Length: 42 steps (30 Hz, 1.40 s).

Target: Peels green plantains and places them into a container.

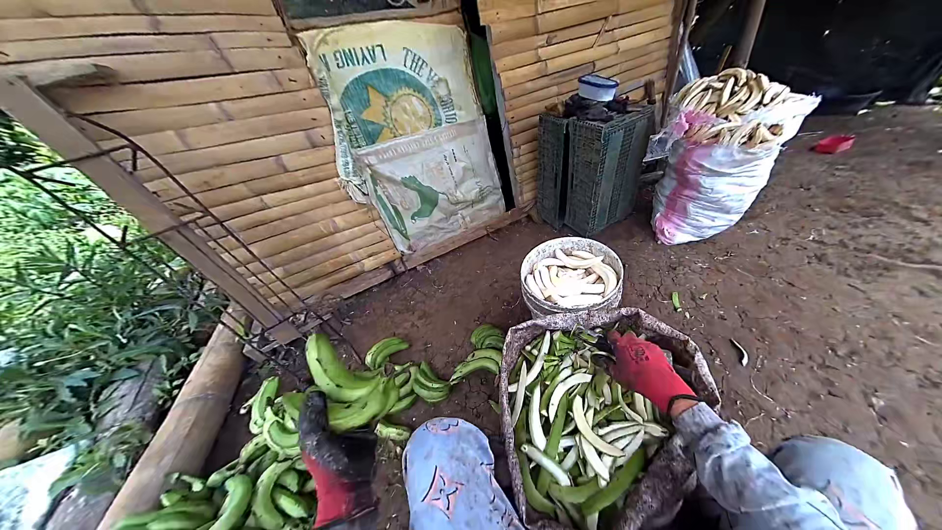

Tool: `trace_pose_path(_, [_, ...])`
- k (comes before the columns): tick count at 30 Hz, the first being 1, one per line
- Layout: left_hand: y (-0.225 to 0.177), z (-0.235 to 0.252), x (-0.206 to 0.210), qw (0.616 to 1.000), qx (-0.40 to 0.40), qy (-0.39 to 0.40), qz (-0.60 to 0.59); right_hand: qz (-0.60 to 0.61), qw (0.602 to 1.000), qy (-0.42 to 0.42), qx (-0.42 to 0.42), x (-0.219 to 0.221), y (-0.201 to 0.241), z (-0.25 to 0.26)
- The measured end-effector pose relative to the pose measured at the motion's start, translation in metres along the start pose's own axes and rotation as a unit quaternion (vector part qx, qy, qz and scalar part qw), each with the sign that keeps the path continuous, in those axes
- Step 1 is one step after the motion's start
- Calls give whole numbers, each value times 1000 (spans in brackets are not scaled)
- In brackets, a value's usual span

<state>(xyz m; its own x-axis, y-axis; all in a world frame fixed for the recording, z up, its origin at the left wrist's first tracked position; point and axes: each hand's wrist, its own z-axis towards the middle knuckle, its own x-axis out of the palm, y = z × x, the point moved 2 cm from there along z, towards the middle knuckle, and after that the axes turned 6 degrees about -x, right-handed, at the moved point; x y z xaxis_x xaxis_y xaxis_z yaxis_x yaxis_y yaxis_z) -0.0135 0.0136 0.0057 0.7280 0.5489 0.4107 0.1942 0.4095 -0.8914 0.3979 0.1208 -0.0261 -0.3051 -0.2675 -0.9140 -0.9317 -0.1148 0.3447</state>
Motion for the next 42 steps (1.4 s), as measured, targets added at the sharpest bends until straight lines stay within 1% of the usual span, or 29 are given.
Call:
trace_pose_path(1, [-17,-1,31,999,17,26,-20,14,999,-28,-33,-10,12,-10])
trace_pose_path(3, [-29,-5,87,996,24,71,-50,74,983,-108,-128,-20,31,-33])
trace_pose_path(4, [-29,-9,114,995,6,85,-56,124,960,-164,-188,-19,37,-43])
trace_pose_path(5, [-25,-14,138,992,-30,103,-59,177,928,-220,-245,-15,43,-51])
trace_pose_path(6, [-17,-20,158,987,-72,126,-70,223,895,-256,-288,-9,47,-58])
trace_pose_path(7, [-5,-25,176,977,-115,157,-93,259,874,-266,-314,-4,51,-65])
trace_pose_path(8, [10,-30,191,962,-164,179,-123,289,863,-261,-323,2,52,-68])
trace_pose_path(10, [40,-47,211,939,-234,202,-148,350,852,-227,-317,17,51,-70])
trace_pose_path(11, [55,-55,216,932,-253,212,-148,380,849,-199,-307,24,49,-67])
trace_pose_path(15, [99,-75,219,919,-294,244,-95,489,827,-83,-265,40,27,-62])
trace_pose_path(17, [113,-74,215,920,-289,250,-87,535,803,-36,-261,42,21,-65])
trace_pose_path(19, [117,-72,215,921,-274,266,-79,567,779,-15,-268,42,18,-68])
trace_pose_path(23, [123,-70,214,925,-251,279,-56,560,784,-28,-265,44,13,-70])
trace_pose_path(26, [126,-71,211,925,-243,287,-52,571,772,-7,-278,43,10,-71])
trace_pose_path(28, [126,-71,210,924,-254,280,-60,574,771,6,-275,40,11,-72])
trace_pose_path(30, [124,-74,208,929,-256,261,-58,568,781,2,-261,40,12,-71])
trace_pose_path(31, [123,-78,207,936,-242,249,-49,568,785,-10,-246,43,12,-69])
trace_pose_path(33, [115,-90,206,956,-178,233,8,568,799,-39,-191,47,12,-64])
trace_pose_path(35, [112,-93,203,959,-129,247,51,572,803,-58,-154,51,10,-61])
trace_pose_path(36, [113,-91,202,958,-132,252,40,581,798,-56,-151,50,10,-62])
trace_pose_path(37, [114,-89,202,956,-154,251,12,591,790,-38,-157,48,9,-64])
trace_pose_path(38, [113,-86,203,948,-196,248,-24,596,784,-8,-173,45,8,-66])
trace_pose_path(39, [111,-82,203,932,-249,254,-63,590,784,22,-195,41,8,-69])
trace_pose_path(41, [112,-76,201,885,-349,280,-130,564,792,53,-228,36,8,-73])
trace_pose_path(42, [117,-75,199,869,-376,284,-150,558,793,59,-238,35,7,-73])
